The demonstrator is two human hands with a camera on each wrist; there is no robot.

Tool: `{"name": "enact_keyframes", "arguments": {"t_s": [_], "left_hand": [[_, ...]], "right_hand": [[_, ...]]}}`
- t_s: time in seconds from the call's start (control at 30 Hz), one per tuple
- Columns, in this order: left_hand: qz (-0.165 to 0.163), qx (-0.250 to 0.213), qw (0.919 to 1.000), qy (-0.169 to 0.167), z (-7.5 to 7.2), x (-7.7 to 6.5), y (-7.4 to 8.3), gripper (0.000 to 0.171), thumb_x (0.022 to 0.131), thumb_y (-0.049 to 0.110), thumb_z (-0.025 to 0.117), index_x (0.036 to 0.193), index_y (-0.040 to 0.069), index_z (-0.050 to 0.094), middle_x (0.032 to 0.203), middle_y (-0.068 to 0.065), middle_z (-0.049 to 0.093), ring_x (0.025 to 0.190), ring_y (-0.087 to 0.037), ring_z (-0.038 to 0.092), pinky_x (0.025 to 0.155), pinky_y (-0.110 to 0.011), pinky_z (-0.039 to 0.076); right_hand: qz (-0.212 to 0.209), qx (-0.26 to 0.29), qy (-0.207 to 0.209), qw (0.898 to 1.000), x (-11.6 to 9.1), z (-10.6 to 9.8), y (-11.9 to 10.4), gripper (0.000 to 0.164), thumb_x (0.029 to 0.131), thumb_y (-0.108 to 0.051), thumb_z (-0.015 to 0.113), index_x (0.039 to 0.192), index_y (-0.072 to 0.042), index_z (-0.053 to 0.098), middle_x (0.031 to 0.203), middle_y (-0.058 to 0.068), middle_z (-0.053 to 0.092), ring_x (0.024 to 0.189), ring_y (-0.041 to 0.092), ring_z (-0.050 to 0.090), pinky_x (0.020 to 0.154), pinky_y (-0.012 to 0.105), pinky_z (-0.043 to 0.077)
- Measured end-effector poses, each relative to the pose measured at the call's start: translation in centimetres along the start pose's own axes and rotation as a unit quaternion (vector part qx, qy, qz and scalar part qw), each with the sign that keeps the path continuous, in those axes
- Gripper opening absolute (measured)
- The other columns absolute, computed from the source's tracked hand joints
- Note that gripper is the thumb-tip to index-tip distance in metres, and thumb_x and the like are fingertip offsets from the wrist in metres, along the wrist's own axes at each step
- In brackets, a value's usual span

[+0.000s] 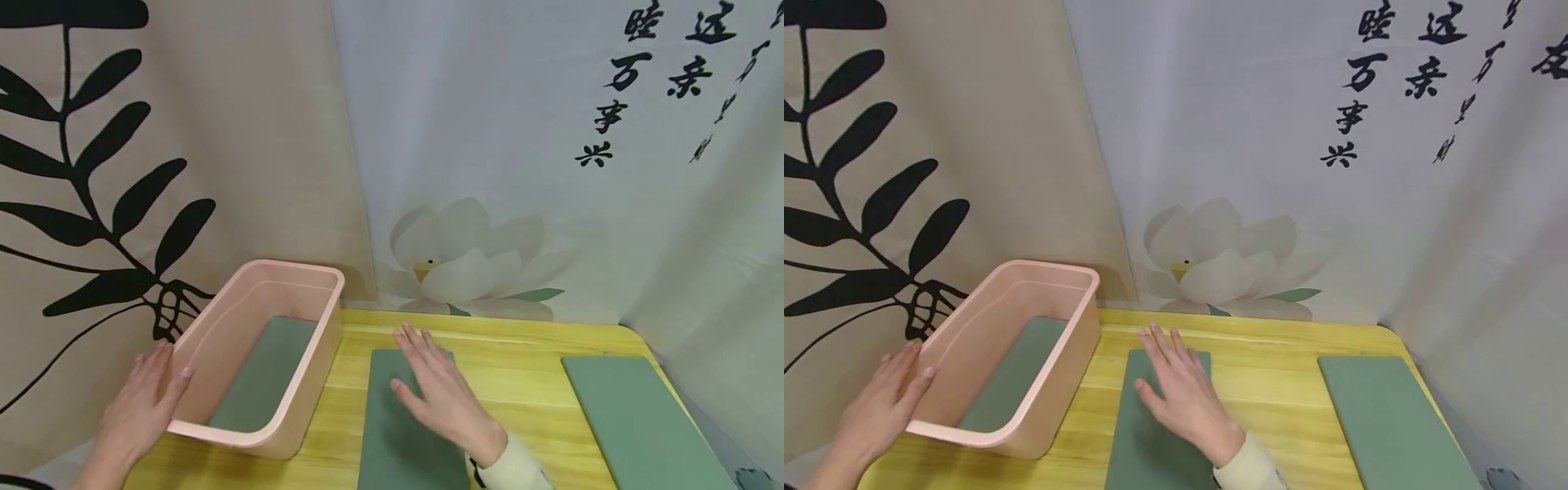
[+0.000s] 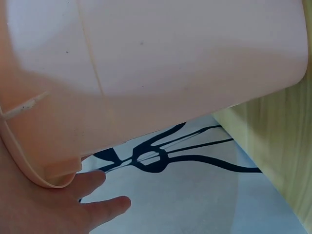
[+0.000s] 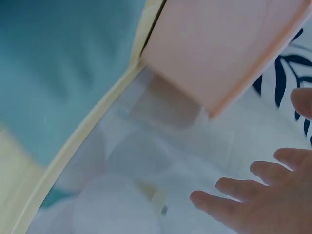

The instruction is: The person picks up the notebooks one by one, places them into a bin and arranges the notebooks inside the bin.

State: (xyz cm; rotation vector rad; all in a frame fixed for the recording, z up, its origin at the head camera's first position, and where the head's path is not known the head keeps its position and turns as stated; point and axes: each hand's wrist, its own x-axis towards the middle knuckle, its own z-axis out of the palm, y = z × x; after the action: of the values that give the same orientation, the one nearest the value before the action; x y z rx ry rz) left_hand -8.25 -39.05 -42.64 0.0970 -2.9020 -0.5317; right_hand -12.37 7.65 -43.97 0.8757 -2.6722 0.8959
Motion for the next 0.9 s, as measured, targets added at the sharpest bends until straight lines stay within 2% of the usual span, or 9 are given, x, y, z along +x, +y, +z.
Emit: {"name": "enact_keyframes", "arguments": {"t_s": [0.27,0.5,0.77,0.9], "left_hand": [[-0.003,0.003,1.0,0.007,0.0,-0.1,0.0,0.071,0.112,0.039,0.037,0.16,-0.009,0.016,0.166,-0.032,0.012,0.151,-0.057,0.005,0.098,-0.087,0.02],[-0.004,0.004,1.0,0.006,0.0,0.0,0.0,0.071,0.112,0.04,0.036,0.16,-0.009,0.017,0.167,-0.031,0.01,0.151,-0.057,0.004,0.098,-0.087,0.02],[-0.004,0.003,1.0,0.005,-0.1,-0.1,-0.1,0.07,0.112,0.039,0.036,0.159,-0.009,0.017,0.167,-0.03,0.01,0.152,-0.057,0.003,0.098,-0.087,0.02],[-0.002,-0.002,1.0,0.006,0.0,-0.1,0.1,0.069,0.113,0.039,0.035,0.16,-0.008,0.017,0.168,-0.03,0.01,0.152,-0.056,0.002,0.098,-0.087,0.019]], "right_hand": [[0.062,-0.049,0.058,0.995,-5.3,-3.9,5.4,0.076,0.103,-0.037,0.066,0.165,-0.016,0.028,0.171,0.009,0.024,0.153,0.045,0.025,0.115,0.069,0.032],[0.128,-0.057,0.057,0.988,-8.8,-6.8,8.6,0.077,0.103,-0.041,0.064,0.166,-0.022,0.024,0.171,0.011,0.022,0.151,0.05,0.024,0.112,0.074,0.029],[0.173,-0.076,0.058,0.98,-12.1,-9.0,11.9,0.079,0.103,-0.042,0.064,0.166,-0.018,0.024,0.172,0.014,0.019,0.15,0.056,0.02,0.103,0.082,0.028],[0.198,-0.1,0.049,0.974,-14.0,-10.1,14.0,0.078,0.104,-0.043,0.061,0.166,-0.014,0.024,0.17,0.021,0.021,0.148,0.059,0.021,0.1,0.084,0.028]]}}
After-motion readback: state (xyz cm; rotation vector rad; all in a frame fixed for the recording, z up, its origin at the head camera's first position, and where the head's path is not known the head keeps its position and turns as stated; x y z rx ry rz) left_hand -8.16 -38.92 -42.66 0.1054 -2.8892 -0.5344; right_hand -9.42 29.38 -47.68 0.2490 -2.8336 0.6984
